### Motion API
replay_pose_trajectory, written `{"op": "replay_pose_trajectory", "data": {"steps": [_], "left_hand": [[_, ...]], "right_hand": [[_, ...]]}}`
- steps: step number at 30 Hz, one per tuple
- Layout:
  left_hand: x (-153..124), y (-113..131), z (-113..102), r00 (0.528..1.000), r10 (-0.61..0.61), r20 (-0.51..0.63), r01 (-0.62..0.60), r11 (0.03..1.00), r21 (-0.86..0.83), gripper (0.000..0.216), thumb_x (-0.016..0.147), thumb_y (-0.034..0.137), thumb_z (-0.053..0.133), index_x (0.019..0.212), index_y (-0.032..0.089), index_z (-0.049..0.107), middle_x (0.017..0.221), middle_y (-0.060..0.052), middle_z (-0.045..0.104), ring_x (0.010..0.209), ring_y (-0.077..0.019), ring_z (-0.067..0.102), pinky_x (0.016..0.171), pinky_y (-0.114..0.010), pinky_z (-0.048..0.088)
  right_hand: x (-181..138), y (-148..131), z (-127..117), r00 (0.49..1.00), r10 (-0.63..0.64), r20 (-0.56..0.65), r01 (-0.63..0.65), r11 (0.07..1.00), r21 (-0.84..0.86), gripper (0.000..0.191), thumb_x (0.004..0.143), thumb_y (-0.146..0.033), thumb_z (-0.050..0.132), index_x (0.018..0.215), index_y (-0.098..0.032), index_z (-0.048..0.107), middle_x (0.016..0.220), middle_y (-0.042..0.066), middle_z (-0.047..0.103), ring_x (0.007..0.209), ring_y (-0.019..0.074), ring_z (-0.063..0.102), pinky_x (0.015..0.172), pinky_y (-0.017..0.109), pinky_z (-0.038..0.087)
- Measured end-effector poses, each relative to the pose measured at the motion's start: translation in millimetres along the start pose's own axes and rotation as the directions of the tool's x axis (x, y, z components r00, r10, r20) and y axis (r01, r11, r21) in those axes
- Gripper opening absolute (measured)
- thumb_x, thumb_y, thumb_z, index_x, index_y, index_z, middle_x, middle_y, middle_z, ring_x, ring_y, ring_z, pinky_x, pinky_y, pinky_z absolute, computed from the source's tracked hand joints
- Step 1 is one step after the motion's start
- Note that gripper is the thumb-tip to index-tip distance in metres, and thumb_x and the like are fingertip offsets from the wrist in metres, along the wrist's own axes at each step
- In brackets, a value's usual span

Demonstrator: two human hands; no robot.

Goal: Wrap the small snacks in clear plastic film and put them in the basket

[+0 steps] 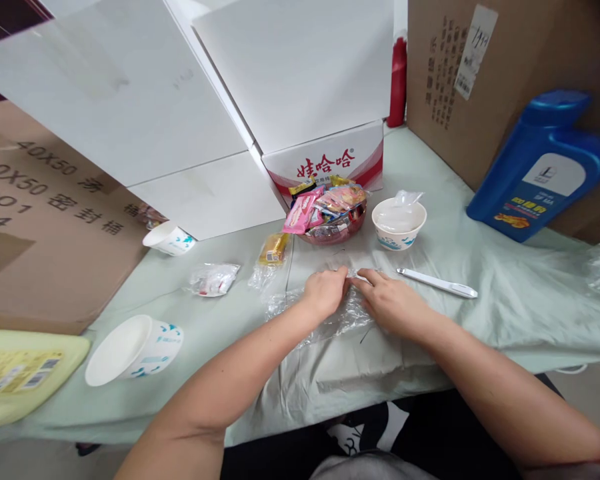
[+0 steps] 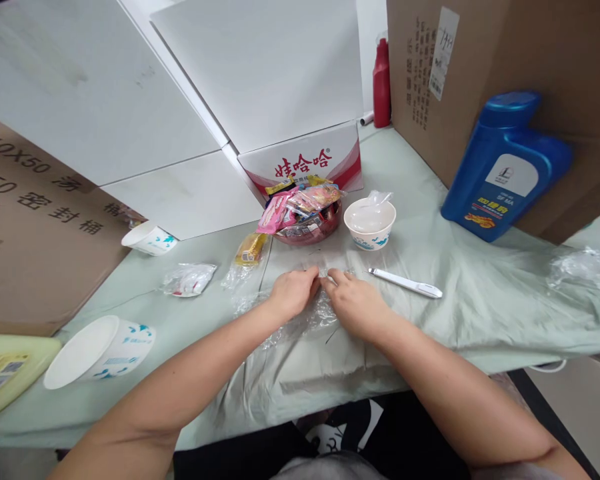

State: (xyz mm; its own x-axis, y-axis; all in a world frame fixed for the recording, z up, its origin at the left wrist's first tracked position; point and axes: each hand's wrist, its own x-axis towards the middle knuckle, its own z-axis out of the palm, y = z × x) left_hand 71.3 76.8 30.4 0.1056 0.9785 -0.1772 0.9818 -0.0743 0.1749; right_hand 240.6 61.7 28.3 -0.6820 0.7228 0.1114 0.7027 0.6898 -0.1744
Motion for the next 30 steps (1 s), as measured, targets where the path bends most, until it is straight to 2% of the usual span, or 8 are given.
{"op": "replay_pose_trajectory", "data": {"steps": [3,6,10,14,18,24,30], "left_hand": [[-6,-12,-7,1.000,0.003,0.023,-0.002,0.999,-0.040,0.015,0.091,0.028,0.052,0.095,0.020,0.063,0.092,-0.009,0.071,0.094,-0.0274,0.066,0.081,-0.035,0.046],[-15,-40,-15,0.995,-0.014,0.102,0.029,0.990,-0.139,0.005,0.082,0.023,0.060,0.083,0.020,0.063,0.080,-0.005,0.071,0.082,-0.0237,0.068,0.073,-0.031,0.047],[-29,-84,-25,0.965,-0.055,0.257,0.141,0.934,-0.327,0.007,0.076,0.024,0.061,0.074,0.018,0.059,0.061,0.001,0.066,0.053,-0.0157,0.064,0.053,-0.024,0.046],[-41,-115,-28,0.943,-0.069,0.327,0.238,0.825,-0.513,0.018,0.070,0.031,0.066,0.073,0.017,0.056,0.059,0.001,0.065,0.050,-0.0152,0.064,0.046,-0.021,0.042],[-47,-131,-24,0.958,-0.104,0.267,0.260,0.706,-0.658,0.025,0.061,0.029,0.073,0.074,0.017,0.056,0.056,0.004,0.061,0.047,-0.0125,0.060,0.049,-0.022,0.043],[-48,-147,-11,0.967,-0.218,0.133,0.249,0.681,-0.689,0.024,0.063,0.027,0.070,0.076,0.018,0.053,0.059,0.008,0.054,0.043,-0.0099,0.056,0.048,-0.022,0.043],[-57,-148,-2,0.956,-0.290,0.051,0.247,0.698,-0.672,0.029,0.068,0.022,0.067,0.092,0.019,0.052,0.065,0.009,0.051,0.045,-0.0091,0.056,0.051,-0.022,0.044]], "right_hand": [[4,0,7,0.990,0.083,0.111,-0.076,0.995,-0.066,0.051,0.091,-0.030,0.055,0.136,-0.007,0.050,0.141,0.021,0.048,0.119,0.0305,0.054,0.097,0.039,0.045],[4,2,6,0.974,0.142,0.175,-0.132,0.989,-0.069,0.057,0.092,-0.035,0.054,0.141,-0.006,0.046,0.148,0.020,0.042,0.121,0.0312,0.053,0.099,0.038,0.044],[3,2,3,0.967,0.161,0.197,-0.153,0.987,-0.058,0.060,0.091,-0.035,0.054,0.142,-0.006,0.044,0.151,0.019,0.038,0.122,0.0316,0.054,0.099,0.037,0.044],[3,1,5,0.974,0.139,0.179,-0.131,0.990,-0.053,0.058,0.089,-0.034,0.055,0.140,-0.007,0.047,0.149,0.019,0.040,0.118,0.0324,0.057,0.097,0.039,0.046],[3,2,8,0.976,0.138,0.170,-0.132,0.990,-0.046,0.059,0.089,-0.035,0.055,0.141,-0.008,0.047,0.150,0.019,0.040,0.118,0.0325,0.057,0.097,0.040,0.047],[1,6,11,0.980,0.124,0.156,-0.117,0.992,-0.056,0.060,0.089,-0.036,0.053,0.141,-0.007,0.046,0.150,0.020,0.039,0.119,0.0333,0.057,0.096,0.042,0.049],[1,7,12,0.982,0.119,0.146,-0.112,0.992,-0.057,0.058,0.090,-0.036,0.054,0.140,-0.009,0.048,0.150,0.020,0.040,0.117,0.0329,0.059,0.094,0.043,0.050]]}}
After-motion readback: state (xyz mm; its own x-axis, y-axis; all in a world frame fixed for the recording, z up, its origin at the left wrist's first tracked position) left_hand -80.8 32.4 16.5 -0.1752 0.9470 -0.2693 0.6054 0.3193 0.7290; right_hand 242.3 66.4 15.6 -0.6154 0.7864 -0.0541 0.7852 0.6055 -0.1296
